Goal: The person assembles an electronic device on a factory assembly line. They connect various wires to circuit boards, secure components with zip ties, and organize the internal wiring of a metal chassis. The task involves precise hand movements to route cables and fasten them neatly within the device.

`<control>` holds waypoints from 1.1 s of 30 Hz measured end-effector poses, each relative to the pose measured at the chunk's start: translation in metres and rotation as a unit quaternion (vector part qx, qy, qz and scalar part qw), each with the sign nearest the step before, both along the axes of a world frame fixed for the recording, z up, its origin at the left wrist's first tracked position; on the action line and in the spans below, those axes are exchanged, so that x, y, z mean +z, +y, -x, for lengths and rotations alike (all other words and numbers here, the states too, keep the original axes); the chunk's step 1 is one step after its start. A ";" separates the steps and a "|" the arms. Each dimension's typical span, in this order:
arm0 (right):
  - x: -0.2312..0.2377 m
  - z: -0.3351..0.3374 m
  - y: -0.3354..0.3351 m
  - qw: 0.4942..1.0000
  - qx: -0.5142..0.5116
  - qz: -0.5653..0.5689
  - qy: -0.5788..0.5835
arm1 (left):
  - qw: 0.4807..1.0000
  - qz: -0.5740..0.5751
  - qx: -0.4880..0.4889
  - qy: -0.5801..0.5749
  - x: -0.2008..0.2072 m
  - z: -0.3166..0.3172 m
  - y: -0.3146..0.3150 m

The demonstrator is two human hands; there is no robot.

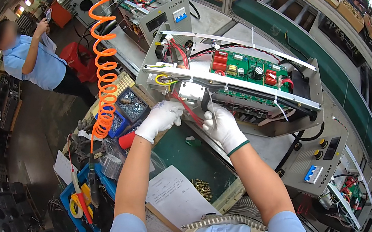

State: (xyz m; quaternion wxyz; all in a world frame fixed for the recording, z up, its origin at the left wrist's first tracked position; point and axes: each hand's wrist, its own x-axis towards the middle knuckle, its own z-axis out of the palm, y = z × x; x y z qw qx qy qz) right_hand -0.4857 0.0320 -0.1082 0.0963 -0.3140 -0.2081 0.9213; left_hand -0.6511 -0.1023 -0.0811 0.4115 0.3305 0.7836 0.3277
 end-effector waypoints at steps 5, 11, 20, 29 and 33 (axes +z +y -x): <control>0.026 -0.007 -0.026 0.951 -0.125 -0.259 -0.114 | 0.980 -0.131 -0.031 0.144 0.002 -0.020 -0.001; 0.028 -0.023 -0.030 0.939 -0.158 -0.301 -0.054 | 0.946 -0.247 0.212 0.000 0.024 -0.088 0.011; 0.010 -0.038 -0.012 0.934 -0.046 -0.352 -0.026 | 0.969 -0.209 0.058 -0.121 0.031 -0.070 0.006; 0.012 -0.040 -0.014 0.966 -0.055 -0.253 0.012 | 0.966 -0.197 0.010 0.168 0.020 -0.066 0.007; 0.012 -0.037 -0.016 0.960 -0.054 -0.274 0.004 | 0.961 -0.216 0.011 0.174 0.023 -0.067 0.005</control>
